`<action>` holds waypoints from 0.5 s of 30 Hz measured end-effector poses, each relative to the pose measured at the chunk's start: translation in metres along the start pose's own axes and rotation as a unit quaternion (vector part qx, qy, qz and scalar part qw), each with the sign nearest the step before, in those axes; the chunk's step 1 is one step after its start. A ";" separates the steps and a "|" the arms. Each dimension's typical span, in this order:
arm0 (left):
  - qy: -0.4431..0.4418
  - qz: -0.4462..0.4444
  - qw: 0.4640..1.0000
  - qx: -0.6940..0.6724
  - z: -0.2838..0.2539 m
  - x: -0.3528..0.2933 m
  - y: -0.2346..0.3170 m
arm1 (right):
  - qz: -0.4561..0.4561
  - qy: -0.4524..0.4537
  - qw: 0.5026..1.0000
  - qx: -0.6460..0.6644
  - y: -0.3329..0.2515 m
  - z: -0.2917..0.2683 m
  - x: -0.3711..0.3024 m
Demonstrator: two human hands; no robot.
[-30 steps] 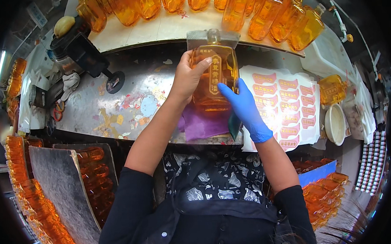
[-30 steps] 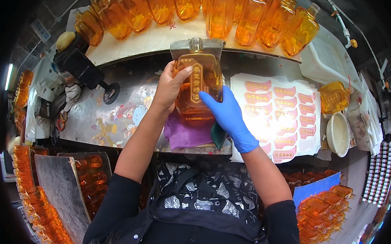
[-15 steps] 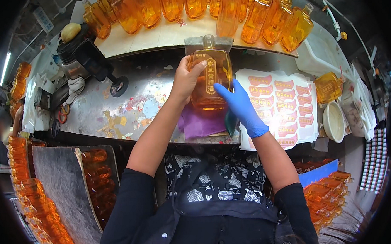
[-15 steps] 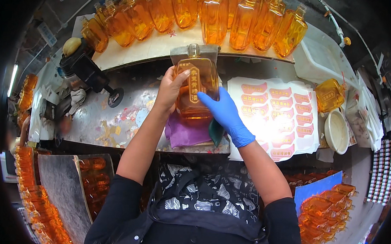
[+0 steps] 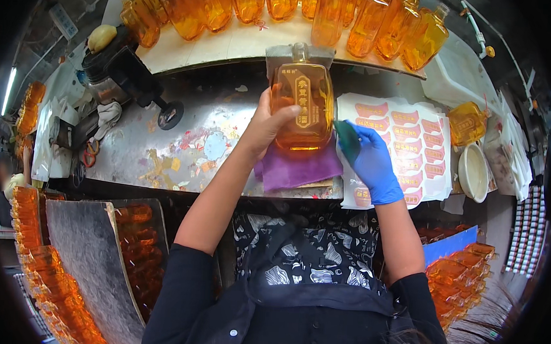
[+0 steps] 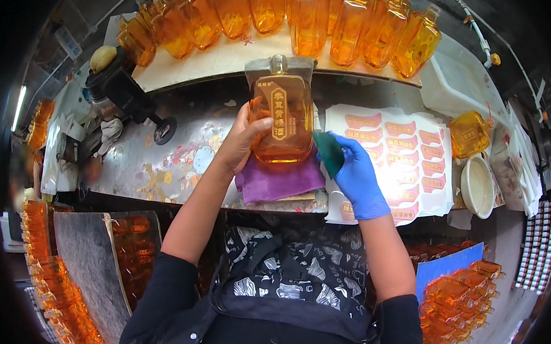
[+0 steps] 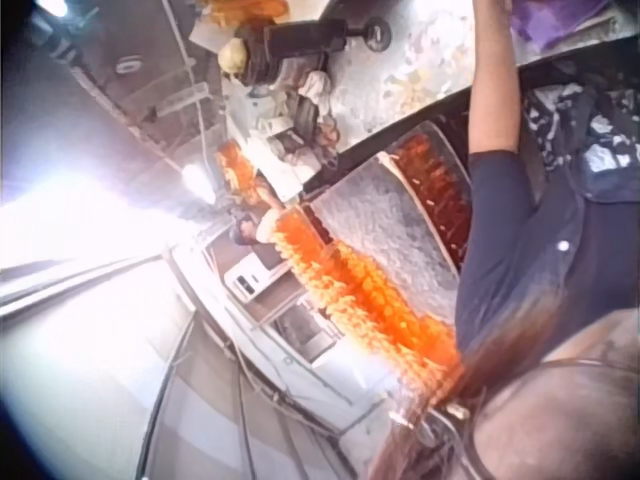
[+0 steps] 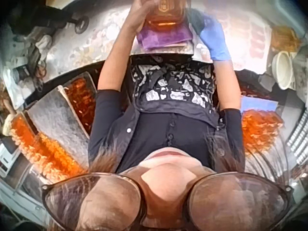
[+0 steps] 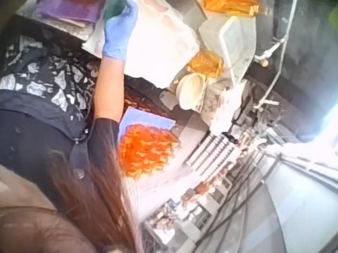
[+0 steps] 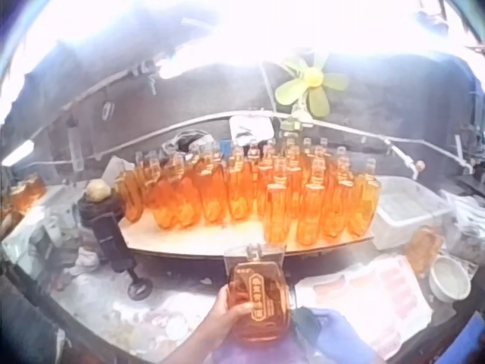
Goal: The person picks up amber-colored plastic bottles from a tray, wipes them with a cloth, and applies a rectangular label to the front of each bottle. They smooth the label with their gloved fingers and place the finished bottle onto a metal counter. The process is repeated for multiple bottles in a continuous sequence.
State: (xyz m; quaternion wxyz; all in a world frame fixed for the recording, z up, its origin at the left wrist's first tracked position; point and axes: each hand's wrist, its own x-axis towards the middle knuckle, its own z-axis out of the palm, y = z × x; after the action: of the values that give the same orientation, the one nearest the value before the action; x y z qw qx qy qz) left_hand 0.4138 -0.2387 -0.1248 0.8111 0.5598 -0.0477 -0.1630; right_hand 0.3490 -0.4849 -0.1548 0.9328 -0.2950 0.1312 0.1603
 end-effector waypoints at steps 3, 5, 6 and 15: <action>-0.009 0.016 1.000 0.015 0.006 -0.008 0.002 | -0.153 0.038 0.977 -0.147 -0.017 0.026 -0.003; -0.020 0.015 1.000 0.006 0.002 -0.007 -0.001 | -0.205 0.037 0.956 -0.205 -0.031 0.038 -0.003; -0.018 0.023 1.000 0.008 0.003 -0.007 0.001 | -0.228 0.043 0.945 -0.228 -0.034 0.047 -0.002; 0.001 0.002 1.000 0.028 0.005 -0.007 0.003 | -0.284 -0.116 0.777 -0.549 -0.023 0.106 0.028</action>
State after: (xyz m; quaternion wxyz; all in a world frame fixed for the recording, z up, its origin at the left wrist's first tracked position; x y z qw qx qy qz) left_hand 0.4064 -0.2399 -0.1196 0.7957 0.5819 -0.0527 -0.1593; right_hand 0.3988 -0.4338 -0.0686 0.6236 -0.7605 -0.1781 -0.0338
